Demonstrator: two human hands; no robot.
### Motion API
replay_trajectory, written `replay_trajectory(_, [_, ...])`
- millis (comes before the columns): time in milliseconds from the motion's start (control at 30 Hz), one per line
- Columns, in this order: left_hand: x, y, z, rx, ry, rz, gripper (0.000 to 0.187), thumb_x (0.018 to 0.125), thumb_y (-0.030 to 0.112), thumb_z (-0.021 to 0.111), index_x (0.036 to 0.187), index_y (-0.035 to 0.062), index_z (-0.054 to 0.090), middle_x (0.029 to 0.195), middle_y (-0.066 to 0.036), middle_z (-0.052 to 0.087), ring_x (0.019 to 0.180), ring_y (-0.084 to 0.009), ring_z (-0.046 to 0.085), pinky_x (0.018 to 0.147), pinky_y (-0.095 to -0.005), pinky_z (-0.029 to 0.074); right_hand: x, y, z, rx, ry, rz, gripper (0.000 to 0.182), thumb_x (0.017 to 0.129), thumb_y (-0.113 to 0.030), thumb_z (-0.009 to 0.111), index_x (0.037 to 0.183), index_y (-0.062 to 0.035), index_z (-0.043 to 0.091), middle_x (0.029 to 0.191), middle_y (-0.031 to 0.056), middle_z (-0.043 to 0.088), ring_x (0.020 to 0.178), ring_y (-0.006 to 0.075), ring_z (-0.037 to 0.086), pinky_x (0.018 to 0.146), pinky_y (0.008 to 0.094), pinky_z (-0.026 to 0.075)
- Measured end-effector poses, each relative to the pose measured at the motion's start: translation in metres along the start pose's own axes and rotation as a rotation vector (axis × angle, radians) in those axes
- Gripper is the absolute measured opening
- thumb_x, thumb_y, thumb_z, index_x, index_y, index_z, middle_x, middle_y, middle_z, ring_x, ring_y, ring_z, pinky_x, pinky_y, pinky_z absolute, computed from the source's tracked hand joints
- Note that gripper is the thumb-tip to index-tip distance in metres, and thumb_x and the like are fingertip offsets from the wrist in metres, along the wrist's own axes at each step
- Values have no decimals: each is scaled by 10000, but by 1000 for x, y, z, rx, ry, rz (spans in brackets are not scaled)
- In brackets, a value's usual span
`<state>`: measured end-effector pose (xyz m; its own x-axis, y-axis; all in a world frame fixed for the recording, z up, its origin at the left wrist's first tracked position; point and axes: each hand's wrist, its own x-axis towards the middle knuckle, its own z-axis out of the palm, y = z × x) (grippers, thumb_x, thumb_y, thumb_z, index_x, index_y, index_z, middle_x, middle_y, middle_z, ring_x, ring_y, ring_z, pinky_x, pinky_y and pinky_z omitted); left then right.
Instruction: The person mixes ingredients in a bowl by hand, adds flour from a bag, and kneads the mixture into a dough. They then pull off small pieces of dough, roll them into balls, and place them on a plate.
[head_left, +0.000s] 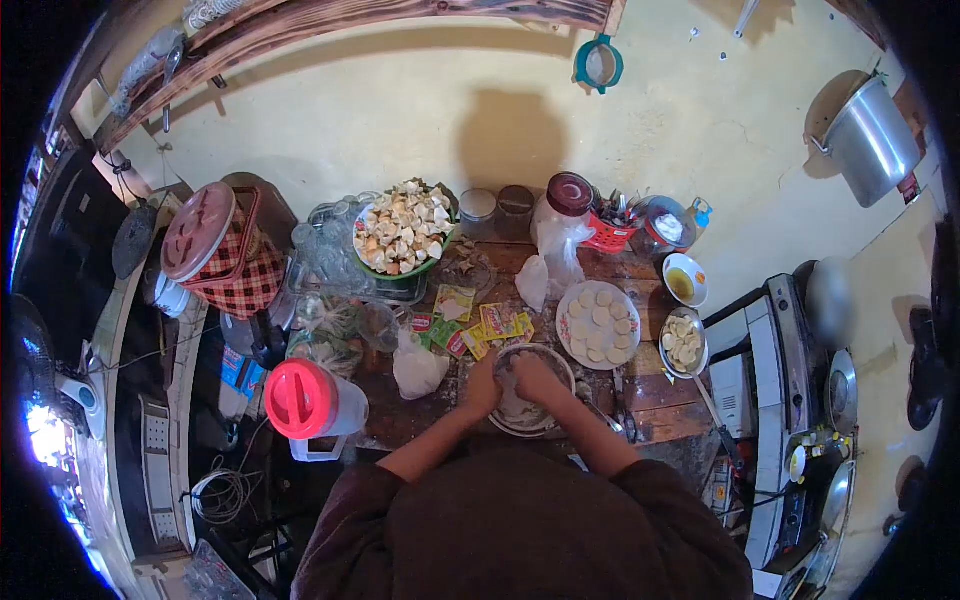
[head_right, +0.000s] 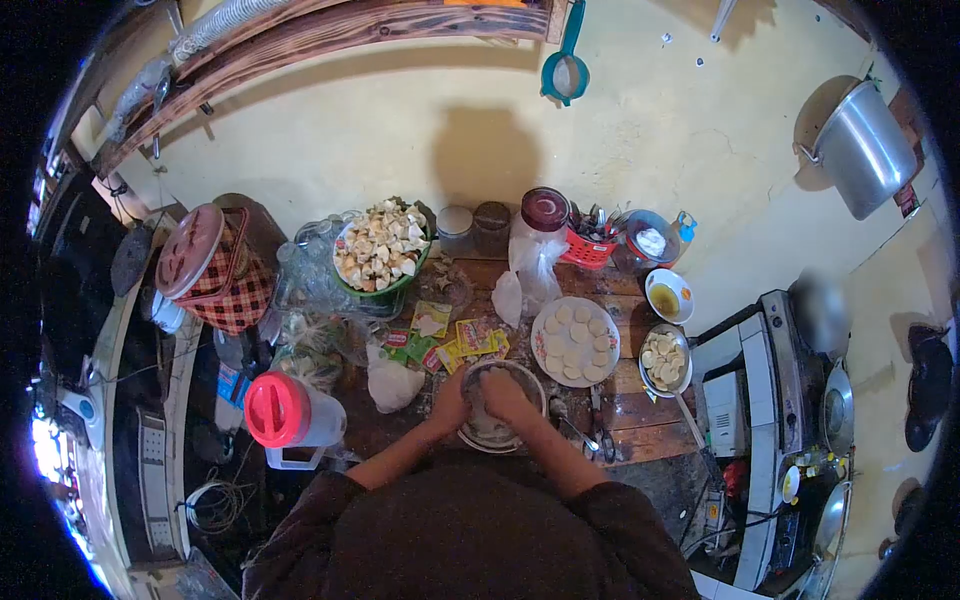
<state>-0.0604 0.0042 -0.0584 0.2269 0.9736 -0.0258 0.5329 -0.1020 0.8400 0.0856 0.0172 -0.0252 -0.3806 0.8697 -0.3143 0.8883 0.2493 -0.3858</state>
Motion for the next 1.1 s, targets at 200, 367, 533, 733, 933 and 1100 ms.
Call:
replay_trajectory(200, [-4, 8, 2, 19, 80, 3, 558, 703, 3, 544, 1239, -6, 391, 1152, -240, 498, 1081, -381, 468, 910, -416, 383, -37, -14, 41, -66, 75, 4, 664, 664, -72, 562, 1282, 33, 345, 1235, 310, 406, 1115, 392, 460, 924, 421, 384])
replay_trajectory(367, [-4, 16, 3, 35, 94, 1, 545, 692, 17, 561, 1213, -27, 405, 1078, -258, 514, 1030, -407, 472, 879, -432, 392, -53, -21, 25, -215, -283, -25, 669, 738, -150, 524, 1345, -33, 268, 1390, 243, 224, 1244, 416, 296, 1026, 464, 263])
replay_trajectory(533, [-3, 18, -2, 45, 60, 31, 570, 692, 12, 560, 1230, -31, 376, 1080, -262, 508, 1008, -410, 483, 871, -443, 391, -43, -27, 28, -189, -357, 52, 626, 794, -237, 473, 1352, -50, 259, 1411, 214, 192, 1274, 428, 227, 1031, 514, 221])
replay_trajectory(733, [3, 9, 5, -23, 114, 41, 584, 674, -4, 575, 1225, -9, 384, 1056, -272, 504, 981, -428, 490, 837, -456, 402, -12, 1, -6, -41, -614, 30, 660, 744, -254, 567, 1327, -65, 322, 1314, 229, 370, 1228, 431, 310, 979, 454, 325])
replay_trajectory(933, [-2, 26, -11, -33, 41, -41, 552, 705, -30, 487, 1246, -25, 376, 1176, -277, 456, 1086, -400, 451, 922, -430, 363, -11, 13, 14, 81, 110, -14, 504, 649, -156, 605, 1113, 26, 528, 1021, 255, 558, 955, 377, 546, 833, 425, 432])
replay_trajectory(1100, [-3, 38, -15, 23, 16, -123, 542, 711, -29, 472, 1244, -29, 375, 1178, -276, 456, 1099, -406, 438, 931, -427, 357, -24, -32, 44, -143, 613, 143, 442, 644, -157, 641, 1029, 39, 546, 1045, 255, 526, 967, 386, 515, 783, 443, 447])
